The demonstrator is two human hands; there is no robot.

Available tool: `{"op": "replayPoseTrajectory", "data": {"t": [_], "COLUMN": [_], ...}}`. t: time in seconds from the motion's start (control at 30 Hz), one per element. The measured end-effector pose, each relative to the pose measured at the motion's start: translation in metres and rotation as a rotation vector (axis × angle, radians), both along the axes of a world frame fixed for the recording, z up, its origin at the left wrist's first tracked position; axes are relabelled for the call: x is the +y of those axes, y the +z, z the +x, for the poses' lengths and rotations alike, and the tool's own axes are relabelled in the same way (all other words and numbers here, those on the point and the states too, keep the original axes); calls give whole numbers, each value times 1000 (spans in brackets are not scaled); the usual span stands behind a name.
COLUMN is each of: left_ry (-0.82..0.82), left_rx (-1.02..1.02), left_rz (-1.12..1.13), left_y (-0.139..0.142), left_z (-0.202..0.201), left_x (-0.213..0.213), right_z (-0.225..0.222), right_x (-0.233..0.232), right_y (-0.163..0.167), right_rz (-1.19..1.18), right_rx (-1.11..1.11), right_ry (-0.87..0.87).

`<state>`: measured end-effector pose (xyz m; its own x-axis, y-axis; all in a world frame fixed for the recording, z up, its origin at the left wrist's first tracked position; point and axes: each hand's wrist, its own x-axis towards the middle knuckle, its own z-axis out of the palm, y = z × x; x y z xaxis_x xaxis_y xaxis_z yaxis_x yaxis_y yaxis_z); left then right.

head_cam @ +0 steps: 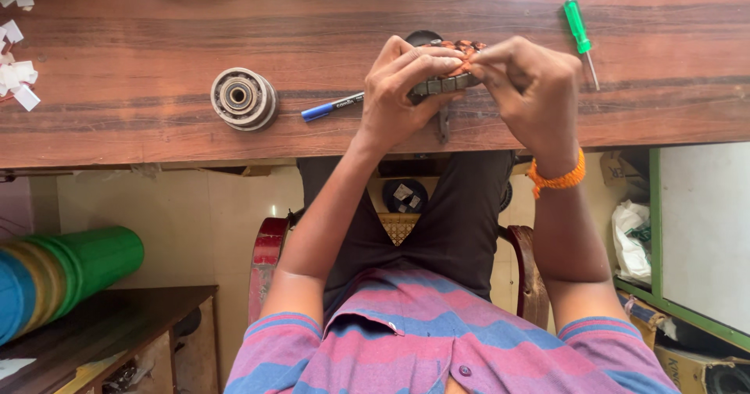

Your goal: The person sits at a workbench and works on an electric motor armature, using both hands to press and seat small copper components into the slots around the armature one at a time, rotating the armature to reach each position. A bearing and a screwdriver rest on the bench nearby.

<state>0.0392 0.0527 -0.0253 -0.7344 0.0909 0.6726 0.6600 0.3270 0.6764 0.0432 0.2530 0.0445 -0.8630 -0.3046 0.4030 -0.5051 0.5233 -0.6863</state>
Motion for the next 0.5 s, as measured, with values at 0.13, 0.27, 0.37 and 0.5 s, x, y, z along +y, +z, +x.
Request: {"op": "replayPoseTrajectory", "data": {"t": [0.13,0.27,0.37,0.5], "left_ry": [14,11,3,-3], "left_rx": [-24,-27,-35,-32], "left_rz": [4,15,28,32], "left_y": [-2,-4,-4,-1], "left_z": [0,0,0,-1], "left_x": [0,0,0,-3], "right_z": [10,4,-6,-9], "right_x": [3,-1,-5,-8], "right_y": [3,2,3,4], "right_rz": [-14,41,31,71], "right_rx": [-63,18,-1,-20], "right_ry": [-49,-25,-3,-36]}}
